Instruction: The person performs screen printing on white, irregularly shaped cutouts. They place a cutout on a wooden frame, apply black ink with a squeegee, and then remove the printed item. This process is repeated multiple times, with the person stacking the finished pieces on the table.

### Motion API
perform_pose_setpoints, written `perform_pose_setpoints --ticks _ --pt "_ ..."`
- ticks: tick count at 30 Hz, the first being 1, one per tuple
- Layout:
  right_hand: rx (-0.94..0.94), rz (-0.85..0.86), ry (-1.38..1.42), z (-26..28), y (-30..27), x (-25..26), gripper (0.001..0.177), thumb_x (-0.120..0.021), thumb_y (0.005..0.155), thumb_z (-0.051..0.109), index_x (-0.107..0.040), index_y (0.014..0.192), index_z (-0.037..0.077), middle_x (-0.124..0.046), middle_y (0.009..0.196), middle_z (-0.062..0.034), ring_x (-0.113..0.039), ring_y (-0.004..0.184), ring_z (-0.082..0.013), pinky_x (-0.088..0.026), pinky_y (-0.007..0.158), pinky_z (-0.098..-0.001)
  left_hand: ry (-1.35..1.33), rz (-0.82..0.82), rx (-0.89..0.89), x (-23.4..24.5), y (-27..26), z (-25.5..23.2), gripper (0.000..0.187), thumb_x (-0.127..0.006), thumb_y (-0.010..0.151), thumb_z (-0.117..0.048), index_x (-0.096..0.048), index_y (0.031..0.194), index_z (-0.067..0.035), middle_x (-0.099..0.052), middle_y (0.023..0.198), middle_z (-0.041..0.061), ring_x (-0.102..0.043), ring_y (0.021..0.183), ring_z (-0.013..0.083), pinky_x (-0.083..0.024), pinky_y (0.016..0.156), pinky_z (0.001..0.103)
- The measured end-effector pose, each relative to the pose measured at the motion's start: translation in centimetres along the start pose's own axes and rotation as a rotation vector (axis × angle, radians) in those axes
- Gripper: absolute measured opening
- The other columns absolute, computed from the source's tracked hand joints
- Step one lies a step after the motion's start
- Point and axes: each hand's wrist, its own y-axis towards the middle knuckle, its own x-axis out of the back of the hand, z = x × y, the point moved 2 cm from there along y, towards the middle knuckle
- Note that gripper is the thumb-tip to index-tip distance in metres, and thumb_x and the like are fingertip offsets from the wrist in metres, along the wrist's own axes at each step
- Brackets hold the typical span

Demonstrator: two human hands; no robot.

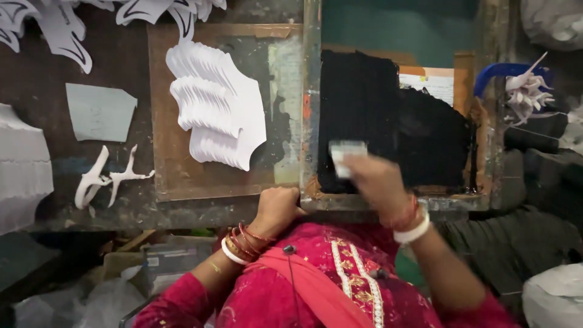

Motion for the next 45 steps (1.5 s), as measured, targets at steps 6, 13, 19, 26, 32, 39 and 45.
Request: perform_pose_setpoints --ticks 6,13,19,26,32,39,45 --pt "-0.062 -0.058 0.093 5.1 -6.1 2.4 0.042 -0.069 0.079 0.000 -0.073 0.120 0.009 -0.073 0.122 -0.0158 -0.072 0.110 -0.0332 -0.057 0.094 -0.0403 -0.264 -0.034 0.139 2.5 -1.4 -1.8 0.044 -0.092 0.061 -0.044 -0.081 0.086 -0.010 -0.074 0.074 0.016 -0.073 0.068 0.0297 -0.056 0.065 0.042" --pt "0.116 -0.902 0.263 1.0 -10.9 4.6 0.019 -0.070 0.101 0.011 -0.066 0.117 0.002 -0.072 0.119 -0.0128 -0.071 0.112 -0.0241 -0.057 0.097 -0.0431 -1.022 0.256 -0.565 13.7 -3.9 -11.7 0.042 -0.084 0.079 -0.011 -0.069 0.117 -0.002 -0.072 0.105 0.008 -0.067 0.096 0.0181 -0.057 0.083 0.037" --pt "-0.038 -0.884 -1.322 -1.2 -14.7 12.1 0.047 -0.069 0.120 0.027 -0.040 0.140 -0.004 -0.047 0.124 -0.0244 -0.054 0.107 -0.0309 -0.051 0.092 -0.0405 -0.143 -0.141 -0.098 2.0 12.5 -0.8 0.025 -0.057 0.097 -0.025 -0.078 0.096 -0.012 -0.074 0.089 0.017 -0.071 0.084 0.0385 -0.056 0.078 0.049" --pt "-0.230 -1.317 -0.439 -9.1 -20.9 9.8 0.029 -0.056 0.120 0.014 -0.048 0.141 -0.005 -0.057 0.133 -0.0252 -0.057 0.120 -0.0395 -0.047 0.105 -0.0543 -0.190 -0.543 -0.179 2.8 21.7 -1.9 0.026 -0.063 0.092 -0.030 -0.071 0.104 -0.010 -0.067 0.103 0.020 -0.067 0.080 0.0439 -0.053 0.068 0.054" --pt "-0.352 -0.877 -1.295 -8.1 -22.0 10.1 0.064 -0.073 0.116 0.013 -0.033 0.163 -0.004 -0.043 0.147 -0.0306 -0.057 0.134 -0.0404 -0.055 0.111 -0.0521 -1.004 -0.634 -0.179 9.1 21.6 5.9 0.016 -0.063 0.095 -0.013 -0.068 0.105 -0.002 -0.073 0.091 0.012 -0.070 0.079 0.0280 -0.056 0.074 0.039" --pt "-0.095 -0.974 -1.025 -18.3 -30.2 6.4 0.104 -0.088 0.093 0.002 -0.008 0.160 -0.003 -0.044 0.152 -0.0267 -0.064 0.125 -0.0359 -0.058 0.106 -0.0470 0.451 -0.742 -0.181 10.0 7.2 7.8 0.028 -0.069 0.088 -0.022 -0.065 0.108 -0.003 -0.069 0.109 0.019 -0.065 0.107 0.0395 -0.049 0.096 0.053" --pt "-0.208 -1.077 -0.944 -22.9 -33.7 5.2 0.091 -0.086 0.092 0.003 -0.021 0.155 -0.005 -0.049 0.148 -0.0259 -0.065 0.122 -0.0367 -0.058 0.106 -0.0487 0.328 -0.412 -0.508 -0.5 5.5 -2.6 0.047 -0.062 0.078 -0.009 -0.068 0.123 0.000 -0.064 0.133 0.019 -0.057 0.129 0.0362 -0.042 0.114 0.049"
